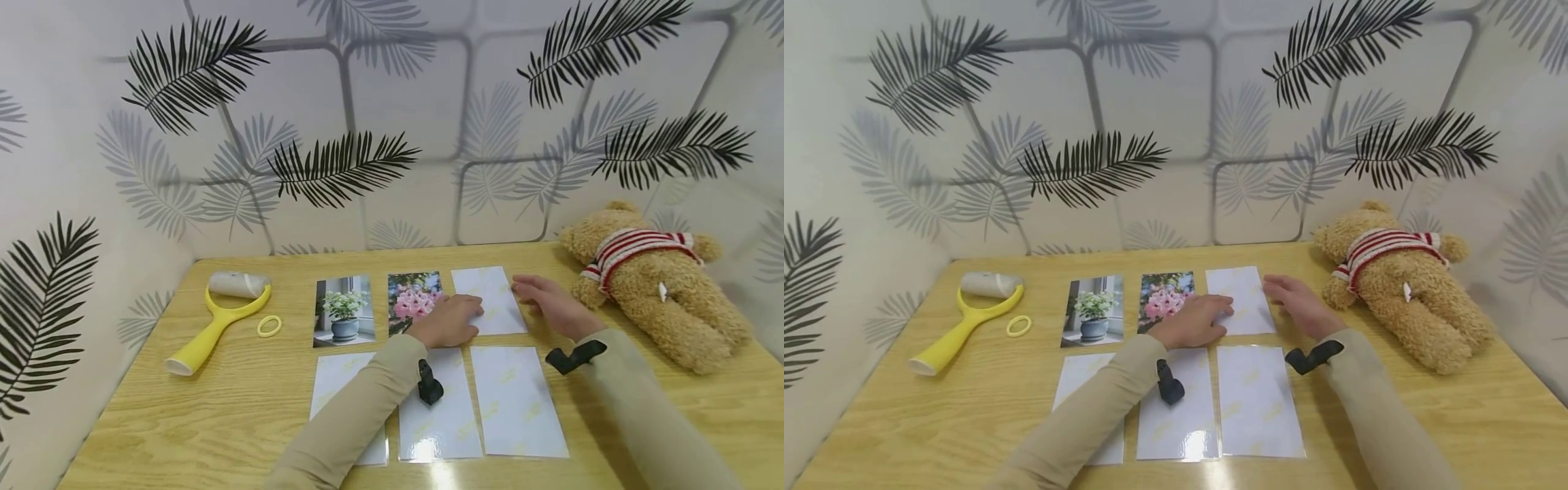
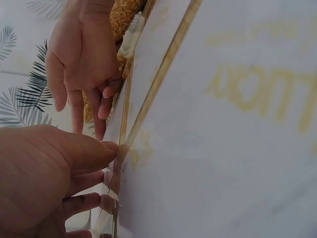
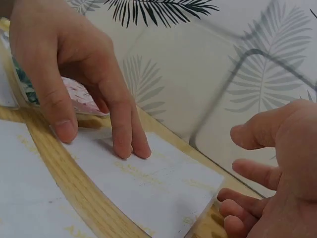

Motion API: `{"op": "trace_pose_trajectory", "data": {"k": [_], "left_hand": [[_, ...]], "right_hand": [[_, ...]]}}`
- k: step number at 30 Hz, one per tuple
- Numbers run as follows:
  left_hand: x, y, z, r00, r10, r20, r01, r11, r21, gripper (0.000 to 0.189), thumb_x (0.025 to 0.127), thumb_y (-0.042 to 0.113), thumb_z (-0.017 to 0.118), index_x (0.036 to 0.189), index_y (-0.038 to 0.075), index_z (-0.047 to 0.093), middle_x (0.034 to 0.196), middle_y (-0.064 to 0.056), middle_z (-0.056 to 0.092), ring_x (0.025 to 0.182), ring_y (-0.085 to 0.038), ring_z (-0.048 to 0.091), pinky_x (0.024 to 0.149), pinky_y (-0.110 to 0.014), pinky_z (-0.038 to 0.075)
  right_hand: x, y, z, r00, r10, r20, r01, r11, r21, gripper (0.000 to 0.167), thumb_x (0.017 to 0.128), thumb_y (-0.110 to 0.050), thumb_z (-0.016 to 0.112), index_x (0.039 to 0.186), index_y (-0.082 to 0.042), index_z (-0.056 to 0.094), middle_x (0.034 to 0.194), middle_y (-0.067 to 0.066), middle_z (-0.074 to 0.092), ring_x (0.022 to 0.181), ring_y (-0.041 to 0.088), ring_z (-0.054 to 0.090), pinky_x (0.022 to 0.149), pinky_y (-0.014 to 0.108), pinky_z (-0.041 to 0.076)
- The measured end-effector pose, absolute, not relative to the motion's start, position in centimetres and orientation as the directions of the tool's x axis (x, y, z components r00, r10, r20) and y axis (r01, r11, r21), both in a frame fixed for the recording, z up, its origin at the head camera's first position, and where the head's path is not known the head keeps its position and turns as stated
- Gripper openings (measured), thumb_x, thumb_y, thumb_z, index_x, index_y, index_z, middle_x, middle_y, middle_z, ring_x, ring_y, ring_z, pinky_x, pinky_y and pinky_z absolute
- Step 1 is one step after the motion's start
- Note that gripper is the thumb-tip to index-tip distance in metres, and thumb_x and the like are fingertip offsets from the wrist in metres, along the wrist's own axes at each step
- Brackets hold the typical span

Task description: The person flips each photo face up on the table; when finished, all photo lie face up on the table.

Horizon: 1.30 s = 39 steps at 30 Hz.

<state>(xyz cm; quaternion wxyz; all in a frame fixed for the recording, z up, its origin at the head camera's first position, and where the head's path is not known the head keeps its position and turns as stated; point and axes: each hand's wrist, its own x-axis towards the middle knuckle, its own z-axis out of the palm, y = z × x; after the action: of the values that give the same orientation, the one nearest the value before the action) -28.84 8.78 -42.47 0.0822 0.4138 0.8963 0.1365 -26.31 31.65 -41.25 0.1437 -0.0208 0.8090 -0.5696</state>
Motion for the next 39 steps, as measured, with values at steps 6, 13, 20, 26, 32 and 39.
{"op": "trace_pose_trajectory", "data": {"k": [6, 13, 20, 26, 32, 39], "left_hand": [[-28.6, 8.6, -42.0, -0.644, 0.765, -0.019, 0.724, 0.617, 0.309, 0.036, 0.095, 0.018, 0.056, 0.130, 0.010, 0.060, 0.149, -0.003, 0.045, 0.140, -0.017, 0.038, 0.115, -0.035, 0.029], [-28.5, 8.8, -42.0, -0.644, 0.765, 0.014, 0.714, 0.595, 0.369, 0.037, 0.093, 0.014, 0.059, 0.130, 0.008, 0.058, 0.149, -0.006, 0.042, 0.139, -0.020, 0.038, 0.113, -0.030, 0.032], [-28.4, 8.5, -42.0, -0.651, 0.758, 0.030, 0.697, 0.582, 0.419, 0.038, 0.093, 0.012, 0.060, 0.130, 0.007, 0.056, 0.150, -0.006, 0.040, 0.140, -0.019, 0.037, 0.113, -0.028, 0.031], [-28.6, 7.6, -41.6, -0.636, 0.769, 0.063, 0.692, 0.532, 0.488, 0.039, 0.093, 0.012, 0.059, 0.131, 0.006, 0.055, 0.151, -0.008, 0.039, 0.140, -0.021, 0.036, 0.113, -0.029, 0.031], [-29.2, 6.6, -41.0, -0.746, 0.656, 0.110, 0.542, 0.503, 0.673, 0.049, 0.093, 0.012, 0.061, 0.139, 0.008, 0.047, 0.154, -0.013, 0.028, 0.144, -0.029, 0.023, 0.115, -0.043, 0.028], [-29.4, 6.3, -40.8, -0.870, 0.492, -0.037, 0.076, 0.209, 0.975, 0.091, 0.087, 0.014, 0.072, 0.155, 0.013, 0.012, 0.154, -0.012, 0.030, 0.136, -0.031, 0.039, 0.106, -0.046, 0.040]], "right_hand": [[-26.5, 32.1, -41.6, -0.969, -0.215, -0.121, 0.090, 0.152, -0.984, 0.060, 0.105, -0.025, 0.040, 0.150, 0.005, 0.015, 0.130, 0.013, 0.043, 0.095, 0.001, 0.050, 0.079, 0.017, 0.043], [-26.4, 32.2, -41.8, -0.963, -0.252, -0.098, 0.052, 0.185, -0.981, 0.048, 0.103, -0.023, 0.045, 0.147, -0.010, 0.032, 0.069, -0.010, 0.048, 0.061, 0.004, 0.045, 0.062, 0.021, 0.042], [-26.3, 30.4, -41.1, -0.989, -0.146, 0.002, -0.067, 0.445, -0.893, 0.042, 0.102, -0.016, 0.047, 0.140, 0.000, 0.042, 0.073, 0.000, 0.045, 0.058, 0.009, 0.041, 0.055, 0.022, 0.038], [-26.4, 29.7, -40.7, -0.995, -0.086, 0.043, -0.087, 0.618, -0.781, 0.040, 0.101, -0.013, 0.049, 0.139, -0.005, 0.047, 0.089, 0.011, 0.054, 0.074, 0.014, 0.044, 0.061, 0.023, 0.036], [-25.9, 30.0, -40.4, -0.993, -0.067, 0.100, -0.120, 0.507, -0.854, 0.042, 0.102, -0.014, 0.046, 0.143, -0.004, 0.043, 0.078, 0.002, 0.043, 0.061, 0.010, 0.038, 0.055, 0.023, 0.034], [-25.2, 30.5, -40.4, -0.993, -0.109, 0.040, -0.069, 0.279, -0.958, 0.050, 0.105, -0.020, 0.039, 0.150, -0.003, 0.028, 0.085, -0.007, 0.039, 0.066, 0.006, 0.035, 0.059, 0.021, 0.035]]}}
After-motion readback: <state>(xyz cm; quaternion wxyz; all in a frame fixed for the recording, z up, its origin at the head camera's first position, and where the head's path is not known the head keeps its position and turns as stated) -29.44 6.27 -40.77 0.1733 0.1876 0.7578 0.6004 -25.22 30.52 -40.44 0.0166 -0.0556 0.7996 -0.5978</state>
